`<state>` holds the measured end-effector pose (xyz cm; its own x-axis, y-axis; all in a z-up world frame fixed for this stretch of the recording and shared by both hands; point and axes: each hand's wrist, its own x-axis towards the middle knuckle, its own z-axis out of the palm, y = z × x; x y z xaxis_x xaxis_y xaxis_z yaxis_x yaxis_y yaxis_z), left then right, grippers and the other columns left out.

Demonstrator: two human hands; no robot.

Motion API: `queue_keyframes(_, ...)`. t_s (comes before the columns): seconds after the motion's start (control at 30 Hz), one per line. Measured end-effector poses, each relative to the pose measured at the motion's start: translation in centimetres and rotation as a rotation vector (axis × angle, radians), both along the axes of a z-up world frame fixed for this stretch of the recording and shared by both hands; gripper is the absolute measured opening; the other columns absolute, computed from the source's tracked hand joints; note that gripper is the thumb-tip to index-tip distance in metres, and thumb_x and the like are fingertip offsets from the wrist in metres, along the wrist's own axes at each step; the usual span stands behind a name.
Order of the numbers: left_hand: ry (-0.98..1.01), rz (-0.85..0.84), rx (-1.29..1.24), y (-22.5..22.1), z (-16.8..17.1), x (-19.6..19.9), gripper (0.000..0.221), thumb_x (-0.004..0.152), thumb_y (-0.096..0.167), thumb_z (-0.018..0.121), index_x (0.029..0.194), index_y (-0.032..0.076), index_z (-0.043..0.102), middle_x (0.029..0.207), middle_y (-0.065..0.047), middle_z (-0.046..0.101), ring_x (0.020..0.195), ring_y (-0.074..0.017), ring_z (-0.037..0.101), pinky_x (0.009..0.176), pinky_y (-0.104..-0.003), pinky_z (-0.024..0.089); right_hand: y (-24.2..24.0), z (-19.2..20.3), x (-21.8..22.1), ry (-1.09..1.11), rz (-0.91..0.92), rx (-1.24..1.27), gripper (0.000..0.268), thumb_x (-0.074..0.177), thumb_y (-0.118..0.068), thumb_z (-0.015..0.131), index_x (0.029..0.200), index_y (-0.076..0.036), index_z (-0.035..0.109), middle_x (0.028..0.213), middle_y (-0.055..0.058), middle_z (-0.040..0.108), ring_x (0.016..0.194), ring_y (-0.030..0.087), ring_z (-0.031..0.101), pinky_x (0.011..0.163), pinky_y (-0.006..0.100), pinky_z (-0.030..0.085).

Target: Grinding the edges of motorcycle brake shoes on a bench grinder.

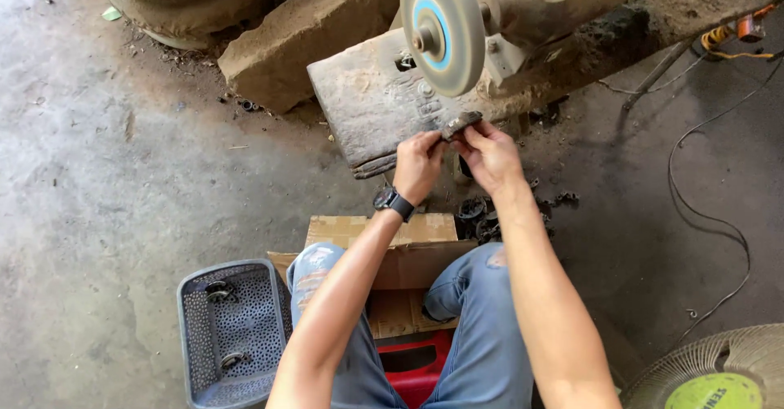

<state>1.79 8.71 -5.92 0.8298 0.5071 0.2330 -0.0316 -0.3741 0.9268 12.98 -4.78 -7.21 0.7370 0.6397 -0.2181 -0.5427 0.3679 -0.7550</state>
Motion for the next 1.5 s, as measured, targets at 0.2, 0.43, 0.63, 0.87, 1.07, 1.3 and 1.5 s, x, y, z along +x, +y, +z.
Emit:
queue_keyframes(0.2, -0.175, 0.065, 0.190, 4.0, -2.2, 3.6, 0.016, 0.087, 0.004, 0.072, 0.102, -0.003, 0.073, 0.093, -0.022, 0.073, 0.083, -0.0376, 0.072, 0.074, -0.039, 0.056, 4.3, -4.1, 2.4, 0.220, -0.133, 0.035, 0.017, 0.099, -0.006, 0.062, 0.115, 0.000, 0.063, 0.107, 0.012, 0.071, 0.095, 0.025, 0.068, 0.088, 0.037, 0.059)
queue_keyframes(0.43, -0.076, 0.091, 0.069, 5.3, -0.6, 4.4, 0.015, 0.091, 0.009, 0.073, 0.100, -0.003, 0.073, 0.087, -0.020, 0.072, 0.075, -0.0350, 0.071, 0.069, -0.040, 0.055, 6.5, -4.6, 2.7, 0.167, -0.169, 0.072, 0.018, 0.104, -0.012, 0.065, 0.118, -0.001, 0.065, 0.104, 0.010, 0.071, 0.089, 0.019, 0.069, 0.078, 0.029, 0.057)
queue_keyframes(0.63, -0.156, 0.173, 0.199, 5.6, -0.9, 4.3, 0.012, 0.092, 0.007, 0.071, 0.101, -0.002, 0.070, 0.090, -0.019, 0.071, 0.080, -0.0354, 0.070, 0.073, -0.041, 0.054, 8.0, -5.1, 2.5, 0.173, -0.169, 0.089, 0.018, 0.103, -0.012, 0.062, 0.118, -0.003, 0.066, 0.105, 0.008, 0.073, 0.088, 0.017, 0.069, 0.078, 0.029, 0.059)
queue_keyframes(0.87, -0.105, 0.154, 0.170, 5.4, -0.4, 4.7, 0.012, 0.091, 0.005, 0.072, 0.100, -0.003, 0.071, 0.085, -0.019, 0.069, 0.076, -0.0353, 0.068, 0.070, -0.040, 0.053, 7.9, -3.4, 2.0, 0.142, -0.196, 0.105, 0.018, 0.103, -0.009, 0.061, 0.119, -0.001, 0.066, 0.106, 0.009, 0.072, 0.088, 0.017, 0.069, 0.079, 0.029, 0.059)
queue_keyframes(1.07, -0.135, 0.144, 0.135, 5.1, -0.5, 5.3, 0.012, 0.092, 0.005, 0.070, 0.102, -0.002, 0.071, 0.089, -0.016, 0.072, 0.077, -0.0312, 0.071, 0.071, -0.038, 0.055, 7.6, -4.0, 2.3, 0.168, -0.239, 0.094, 0.021, 0.103, -0.009, 0.060, 0.121, 0.001, 0.064, 0.106, 0.009, 0.072, 0.089, 0.017, 0.068, 0.081, 0.029, 0.058)
queue_keyframes(1.3, -0.145, 0.129, 0.140, 5.1, -0.1, 5.2, 0.013, 0.091, 0.005, 0.070, 0.101, -0.002, 0.071, 0.093, -0.018, 0.073, 0.083, -0.0343, 0.072, 0.075, -0.040, 0.056, 7.6, -3.3, 2.1, 0.169, -0.271, 0.096, 0.024, 0.101, -0.009, 0.061, 0.123, 0.002, 0.064, 0.107, 0.011, 0.072, 0.089, 0.017, 0.067, 0.079, 0.029, 0.056)
queue_keyframes(1.5, -0.131, 0.149, 0.146, 6.2, -0.8, 3.6, 0.017, 0.090, 0.005, 0.072, 0.104, -0.003, 0.072, 0.092, -0.019, 0.073, 0.084, -0.0356, 0.072, 0.075, -0.040, 0.056, 8.9, -3.1, 1.3, 0.090, -0.233, 0.073, 0.020, 0.102, -0.008, 0.062, 0.121, -0.001, 0.065, 0.102, 0.006, 0.070, 0.086, 0.016, 0.065, 0.075, 0.028, 0.054)
